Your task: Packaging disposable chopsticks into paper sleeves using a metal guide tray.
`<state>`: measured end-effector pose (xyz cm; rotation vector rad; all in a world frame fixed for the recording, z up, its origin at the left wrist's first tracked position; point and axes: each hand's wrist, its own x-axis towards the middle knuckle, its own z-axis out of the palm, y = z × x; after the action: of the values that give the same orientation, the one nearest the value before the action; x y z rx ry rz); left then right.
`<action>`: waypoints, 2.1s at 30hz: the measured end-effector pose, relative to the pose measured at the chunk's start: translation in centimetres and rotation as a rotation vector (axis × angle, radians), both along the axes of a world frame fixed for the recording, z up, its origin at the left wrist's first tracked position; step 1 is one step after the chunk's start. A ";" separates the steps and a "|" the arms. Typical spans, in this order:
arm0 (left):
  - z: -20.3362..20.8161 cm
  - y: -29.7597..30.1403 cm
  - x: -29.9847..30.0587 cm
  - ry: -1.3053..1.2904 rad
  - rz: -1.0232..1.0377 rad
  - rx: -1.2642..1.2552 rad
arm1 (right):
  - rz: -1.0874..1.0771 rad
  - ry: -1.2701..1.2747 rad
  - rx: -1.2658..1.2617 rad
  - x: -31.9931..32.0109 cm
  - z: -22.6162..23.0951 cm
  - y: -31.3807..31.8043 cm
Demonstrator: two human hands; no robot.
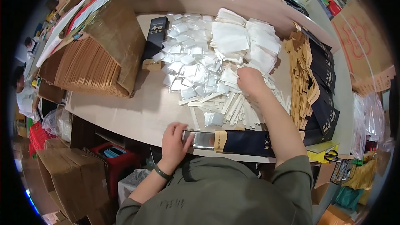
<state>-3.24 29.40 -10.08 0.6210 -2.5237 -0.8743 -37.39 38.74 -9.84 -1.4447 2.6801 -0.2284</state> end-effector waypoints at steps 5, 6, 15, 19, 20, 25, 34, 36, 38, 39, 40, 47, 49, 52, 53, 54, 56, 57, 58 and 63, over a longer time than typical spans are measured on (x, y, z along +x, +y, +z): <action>1.9 -10.5 -0.3 0.301 0.148 -0.392 | -0.158 -0.055 -0.148 1.8 1.2 0.1; 4.8 -13.3 -0.3 0.300 0.243 -0.247 | -0.262 -0.103 -0.278 3.1 2.3 0.8; 9.9 -29.6 0.1 -0.435 0.426 -0.254 | 0.245 -0.312 -0.127 20.5 0.2 2.5; 9.8 -29.3 0.4 -0.381 0.386 -0.435 | 0.320 -0.381 -0.159 20.0 1.9 3.1; 9.9 -29.4 0.3 -0.406 0.367 -0.454 | 0.320 -0.380 -0.156 19.9 1.8 3.0; 8.1 -30.0 2.2 -0.276 0.426 -0.611 | 0.375 -0.322 -0.054 20.8 1.5 2.3; 1.6 -11.0 8.9 -0.064 -0.069 0.543 | 0.417 -0.233 -0.289 18.2 3.0 8.4; 1.7 -9.5 7.4 -0.155 0.021 0.752 | 0.409 -0.235 -0.272 18.1 3.2 8.8; 1.7 -9.8 6.0 -0.237 0.066 0.684 | 0.423 -0.214 -0.264 17.5 2.9 8.8; 0.5 -9.6 6.1 -0.265 0.073 0.649 | 0.446 -0.193 -0.264 17.8 2.0 9.1; -0.6 -8.6 5.2 -0.299 0.040 0.641 | 0.476 -0.158 -0.287 18.1 0.9 8.9; -1.9 -0.2 -1.5 0.074 -0.170 0.178 | 0.435 -0.146 -0.317 19.0 1.1 7.8; -1.3 -1.0 -1.3 0.078 0.061 0.030 | 0.397 -0.116 -0.264 19.4 1.6 8.1; -2.2 -1.5 -2.1 -0.049 0.052 0.416 | 0.368 -0.105 -0.248 19.4 0.8 7.8; -1.8 -0.6 -3.0 -0.040 0.032 0.542 | 0.377 -0.109 -0.288 19.3 0.2 7.6; -1.2 0.1 -3.7 -0.111 -0.079 0.607 | 0.375 -0.113 -0.288 19.0 -0.3 7.4; -2.3 1.3 -4.6 -0.042 -0.206 0.795 | 0.401 -0.197 -0.272 18.2 -0.8 6.9; -2.7 1.5 -4.6 -0.022 -0.212 0.822 | 0.398 -0.196 -0.275 18.3 -0.8 6.9; -2.1 1.1 -4.6 -0.023 -0.225 0.818 | 0.397 -0.198 -0.332 18.2 -0.5 6.9; 4.0 -2.7 -2.5 0.169 -0.318 -0.500 | 0.407 -0.175 -0.468 18.2 3.1 6.8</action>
<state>-5.69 26.66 -6.04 -0.0116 -2.5729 -0.3379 -19.15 45.57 -6.76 -1.9428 2.2172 -0.9425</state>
